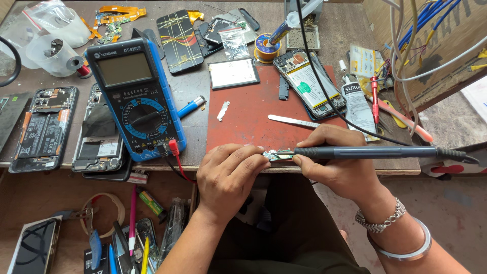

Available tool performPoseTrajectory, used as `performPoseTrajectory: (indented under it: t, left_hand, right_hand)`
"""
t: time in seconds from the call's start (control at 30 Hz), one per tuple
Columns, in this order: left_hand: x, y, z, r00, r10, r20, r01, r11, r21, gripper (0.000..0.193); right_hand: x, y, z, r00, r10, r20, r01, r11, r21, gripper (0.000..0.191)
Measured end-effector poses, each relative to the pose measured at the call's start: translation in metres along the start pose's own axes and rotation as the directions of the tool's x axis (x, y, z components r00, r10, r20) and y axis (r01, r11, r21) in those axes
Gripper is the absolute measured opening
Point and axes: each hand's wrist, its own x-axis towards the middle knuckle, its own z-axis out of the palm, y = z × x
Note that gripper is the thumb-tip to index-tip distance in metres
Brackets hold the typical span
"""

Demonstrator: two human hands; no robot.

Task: The person works at a cluttered phone repair bench with several disassembled smartphones. They use tweezers to handle a small circuit board, then pick up a soldering iron and solder the board's contacts, steadying the board with the other hand, with a multimeter connected nearby.

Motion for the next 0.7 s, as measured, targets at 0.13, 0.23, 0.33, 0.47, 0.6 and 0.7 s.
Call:
performPoseTrajectory:
  t: [0.13,0.23,0.33,0.47,0.6,0.7]
  left_hand:
    - [-0.0003,-0.0007,0.0006,1.0,0.003,-0.001,-0.003,1.0,-0.002,0.01]
    - [0.0,-0.0009,0.0012,1.0,0.003,-0.004,-0.003,1.0,-0.011,0.01]
    - [0.001,-0.0013,0.0014,1.0,0.003,-0.005,-0.003,1.0,-0.014,0.01]
    - [0.0014,-0.0027,0.0011,1.0,0.01,-0.005,-0.01,0.999,-0.031,0.01]
    - [0.0022,-0.0036,0.0012,1.0,0.011,-0.003,-0.011,0.999,-0.032,0.009]
    - [0.0022,-0.0041,0.0009,1.0,0.016,-0.001,-0.016,0.999,-0.032,0.007]
  right_hand:
    - [0.0014,-0.0015,0.0002,0.994,0.107,0.031,-0.108,0.993,0.052,0.014]
    - [0.0039,-0.0023,-0.0023,0.974,0.212,0.085,-0.222,0.966,0.135,0.013]
    - [0.0058,-0.0031,-0.0024,0.948,0.296,0.121,-0.316,0.923,0.221,0.013]
    - [0.007,-0.0032,0.0004,0.939,0.324,0.115,-0.343,0.903,0.258,0.013]
    - [0.0081,-0.0028,-0.0011,0.939,0.317,0.132,-0.342,0.9,0.269,0.014]
    - [0.0098,-0.0027,-0.0044,0.949,0.281,0.144,-0.304,0.936,0.177,0.015]
